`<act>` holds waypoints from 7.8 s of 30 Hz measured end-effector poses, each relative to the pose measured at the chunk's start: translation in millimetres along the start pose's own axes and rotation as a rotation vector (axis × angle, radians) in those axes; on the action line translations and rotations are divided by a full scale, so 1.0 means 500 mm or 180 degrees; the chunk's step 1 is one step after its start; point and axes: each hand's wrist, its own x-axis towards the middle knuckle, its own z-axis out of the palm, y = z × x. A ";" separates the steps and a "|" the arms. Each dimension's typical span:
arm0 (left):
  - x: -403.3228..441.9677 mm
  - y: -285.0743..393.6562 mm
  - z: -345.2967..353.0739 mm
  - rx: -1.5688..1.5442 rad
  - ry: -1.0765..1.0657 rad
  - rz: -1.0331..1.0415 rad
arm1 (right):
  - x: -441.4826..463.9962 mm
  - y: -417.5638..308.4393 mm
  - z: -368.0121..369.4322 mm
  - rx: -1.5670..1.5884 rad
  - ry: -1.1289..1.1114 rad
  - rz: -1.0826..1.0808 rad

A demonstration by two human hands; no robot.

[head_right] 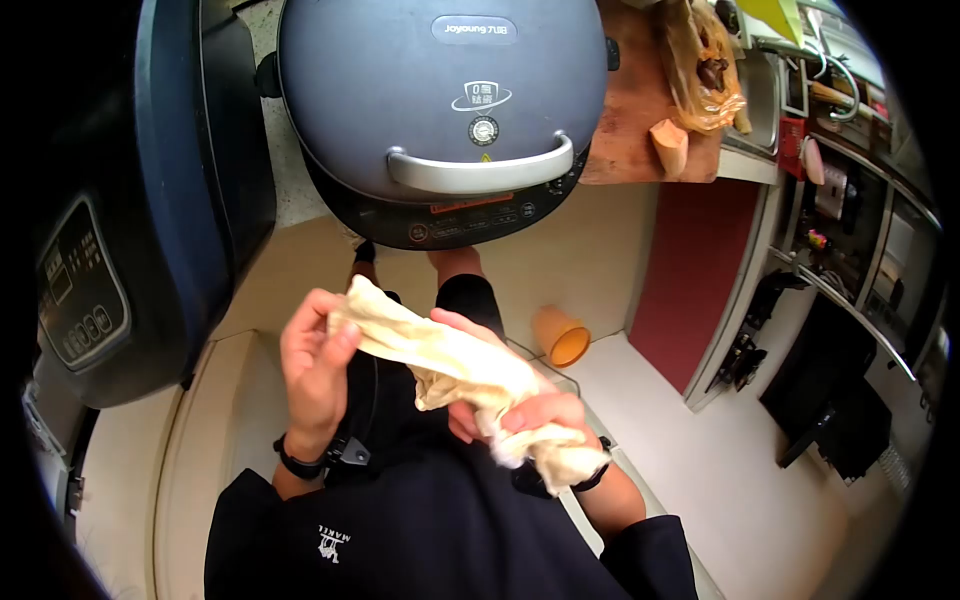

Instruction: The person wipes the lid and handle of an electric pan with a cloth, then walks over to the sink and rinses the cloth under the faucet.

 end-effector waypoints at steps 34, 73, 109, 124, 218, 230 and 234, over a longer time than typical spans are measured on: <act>0.089 -0.200 0.155 0.2134 0.0906 0.2442 | 0.214 -0.074 -0.081 -0.6080 0.0892 -0.3160; 0.032 -0.163 0.152 0.3134 0.0991 0.1892 | 0.186 -0.010 -0.058 -0.6131 0.0289 -0.2222; -0.103 0.012 -0.026 0.3401 0.0277 0.1465 | 0.151 0.160 -0.016 -0.3995 0.0019 -0.2090; 0.062 -0.200 -0.150 0.4175 -0.1804 -0.0867 | -0.110 0.290 -0.412 -0.3961 0.1559 -0.1854; 0.140 -1.279 -0.680 0.5293 -0.2312 -0.2786 | -0.087 0.765 -0.687 0.0378 0.3002 -0.0775; 0.195 -1.163 -0.586 0.4112 -0.1445 -0.4326 | -0.086 0.756 -0.666 -0.0487 0.3511 -0.1280; 0.287 -1.145 -0.583 0.3724 -0.1752 -0.3650 | -0.118 0.702 -0.632 -0.0548 0.3857 -0.1649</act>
